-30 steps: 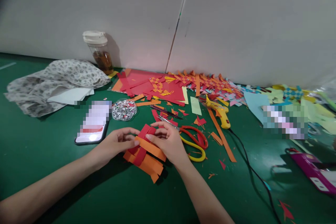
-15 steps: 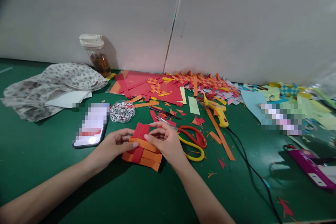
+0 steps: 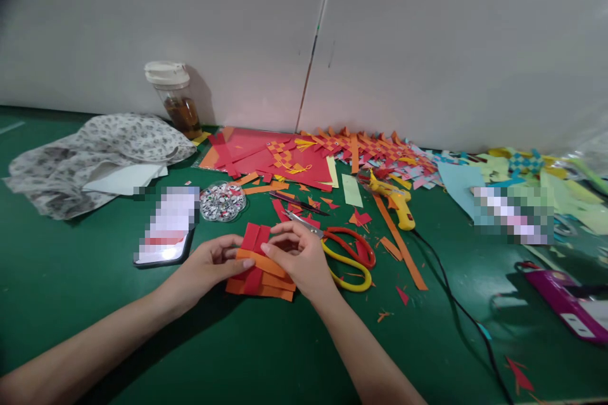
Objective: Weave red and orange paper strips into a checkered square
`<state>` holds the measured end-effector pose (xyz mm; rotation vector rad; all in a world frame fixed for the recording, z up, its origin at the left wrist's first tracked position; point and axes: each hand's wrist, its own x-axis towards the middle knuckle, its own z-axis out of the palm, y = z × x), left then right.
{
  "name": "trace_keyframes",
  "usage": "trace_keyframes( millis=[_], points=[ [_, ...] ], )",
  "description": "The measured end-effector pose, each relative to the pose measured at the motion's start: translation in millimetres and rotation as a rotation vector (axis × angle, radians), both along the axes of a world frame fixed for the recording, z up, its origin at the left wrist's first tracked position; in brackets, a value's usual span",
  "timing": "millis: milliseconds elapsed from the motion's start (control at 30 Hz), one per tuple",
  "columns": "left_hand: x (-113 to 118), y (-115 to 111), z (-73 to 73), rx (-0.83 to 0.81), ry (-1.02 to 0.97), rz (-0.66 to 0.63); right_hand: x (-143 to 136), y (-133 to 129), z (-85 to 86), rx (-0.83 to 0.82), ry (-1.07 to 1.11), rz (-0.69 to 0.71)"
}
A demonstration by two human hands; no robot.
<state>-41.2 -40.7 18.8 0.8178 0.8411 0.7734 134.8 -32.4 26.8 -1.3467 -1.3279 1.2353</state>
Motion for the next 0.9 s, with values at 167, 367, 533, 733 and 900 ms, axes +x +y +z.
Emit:
trace_keyframes(
  millis=[167,367,533,733,900],
  points=[
    [2,-1,2.1,0.021,-0.015,0.000,-3,0,0.6,0.009,-0.003,-0.026],
    [0,1,3.4,-0.006,0.007,0.136,1,1,6.1,-0.056,0.054,0.050],
    [-1,0,4.7,-0.010,0.013,0.110,5,3,3.1,-0.076,0.180,0.005],
    [-2,-3,4.8,0.036,0.054,0.077,11,3,6.5,-0.086,0.198,0.064],
    [-3,-2,5.9,0.008,0.120,0.083,13,3,10.6,-0.083,0.198,0.072]
  ],
)
